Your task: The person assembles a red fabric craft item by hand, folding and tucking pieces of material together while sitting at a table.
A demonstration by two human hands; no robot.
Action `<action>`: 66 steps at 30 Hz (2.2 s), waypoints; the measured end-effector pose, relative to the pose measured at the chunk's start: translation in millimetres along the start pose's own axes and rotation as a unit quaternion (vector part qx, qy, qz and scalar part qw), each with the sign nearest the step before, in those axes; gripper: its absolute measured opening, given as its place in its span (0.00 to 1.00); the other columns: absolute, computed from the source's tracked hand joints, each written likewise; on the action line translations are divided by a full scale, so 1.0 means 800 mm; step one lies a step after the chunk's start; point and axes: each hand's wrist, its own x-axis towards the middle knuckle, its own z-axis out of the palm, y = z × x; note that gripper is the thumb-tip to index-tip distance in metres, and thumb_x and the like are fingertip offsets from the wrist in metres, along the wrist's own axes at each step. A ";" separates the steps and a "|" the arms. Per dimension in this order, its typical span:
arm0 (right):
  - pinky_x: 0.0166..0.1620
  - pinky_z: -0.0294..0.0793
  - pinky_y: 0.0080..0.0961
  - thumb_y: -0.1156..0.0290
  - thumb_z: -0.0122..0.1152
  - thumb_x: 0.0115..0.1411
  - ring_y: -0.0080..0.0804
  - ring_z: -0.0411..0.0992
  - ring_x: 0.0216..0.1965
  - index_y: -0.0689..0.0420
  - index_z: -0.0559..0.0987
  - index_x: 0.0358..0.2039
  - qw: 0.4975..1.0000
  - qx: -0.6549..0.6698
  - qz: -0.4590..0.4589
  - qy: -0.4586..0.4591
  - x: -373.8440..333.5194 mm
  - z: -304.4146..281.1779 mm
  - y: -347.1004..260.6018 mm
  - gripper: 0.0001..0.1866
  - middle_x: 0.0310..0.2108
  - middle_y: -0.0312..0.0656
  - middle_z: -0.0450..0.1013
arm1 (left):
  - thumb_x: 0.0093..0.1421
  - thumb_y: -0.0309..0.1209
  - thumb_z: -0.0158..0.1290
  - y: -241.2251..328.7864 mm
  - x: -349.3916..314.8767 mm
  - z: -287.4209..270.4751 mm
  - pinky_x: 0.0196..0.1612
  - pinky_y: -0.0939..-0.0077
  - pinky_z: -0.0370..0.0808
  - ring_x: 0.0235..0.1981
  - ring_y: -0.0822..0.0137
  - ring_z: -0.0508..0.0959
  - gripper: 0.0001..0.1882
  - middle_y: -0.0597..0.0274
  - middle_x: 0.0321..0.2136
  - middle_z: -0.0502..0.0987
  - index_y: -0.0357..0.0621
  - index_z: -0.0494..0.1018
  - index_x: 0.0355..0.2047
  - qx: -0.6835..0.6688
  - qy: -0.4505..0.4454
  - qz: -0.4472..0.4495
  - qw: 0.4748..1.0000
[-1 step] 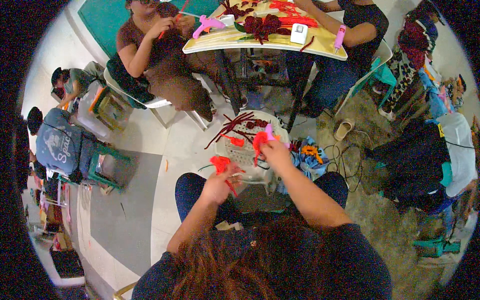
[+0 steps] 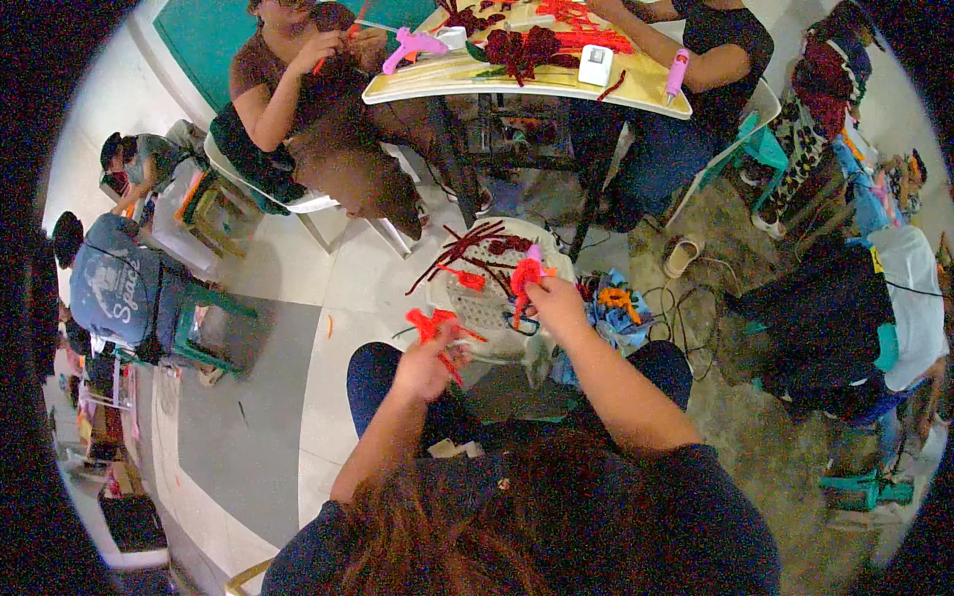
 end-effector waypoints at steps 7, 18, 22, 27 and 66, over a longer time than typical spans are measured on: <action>0.35 0.71 0.40 0.60 0.57 0.49 0.49 0.73 0.30 0.60 0.78 0.29 0.911 -0.388 -0.132 -0.038 0.033 0.022 0.041 0.16 0.26 0.53 0.73 | 0.57 0.29 0.44 0.001 0.053 -0.095 0.39 0.63 0.71 0.37 0.63 0.68 0.21 0.61 0.39 0.66 0.48 0.62 0.52 0.002 0.186 0.041 0.982; 0.37 0.71 0.40 0.57 0.59 0.48 0.49 0.72 0.33 0.59 0.78 0.28 0.932 -0.349 -0.095 -0.035 0.075 0.088 0.073 0.17 0.29 0.52 0.74 | 0.56 0.27 0.43 -0.010 0.087 -0.108 0.17 0.80 0.61 0.18 0.73 0.63 0.17 0.65 0.26 0.66 0.50 0.64 0.47 0.065 0.228 -0.040 0.971; 0.33 0.70 0.29 0.59 0.61 0.50 0.35 0.73 0.28 0.62 0.76 0.27 0.969 -0.187 -0.136 0.088 0.045 0.048 0.055 0.16 0.24 0.45 0.74 | 0.57 0.27 0.41 0.009 0.049 -0.096 0.14 0.84 0.56 0.15 0.77 0.60 0.12 0.68 0.23 0.65 0.44 0.66 0.42 -0.041 0.247 0.083 0.965; 0.20 0.52 0.21 0.67 0.54 0.58 0.17 0.55 0.17 0.56 0.66 0.15 0.972 0.211 -0.037 0.095 -0.103 -0.063 -0.032 0.16 0.14 0.29 0.58 | 0.60 0.29 0.45 0.030 -0.114 -0.032 0.13 0.83 0.53 0.13 0.78 0.57 0.08 0.72 0.16 0.60 0.44 0.68 0.39 -0.127 0.200 0.241 0.941; 0.31 0.70 0.24 0.63 0.62 0.52 0.28 0.71 0.26 0.61 0.75 0.35 0.967 -0.172 -0.171 -0.070 -0.107 0.030 -0.085 0.15 0.26 0.42 0.74 | 0.51 0.35 0.58 0.059 -0.018 0.069 0.25 0.82 0.65 0.22 0.80 0.68 0.13 0.68 0.20 0.73 0.37 0.74 0.32 0.405 0.011 0.125 0.906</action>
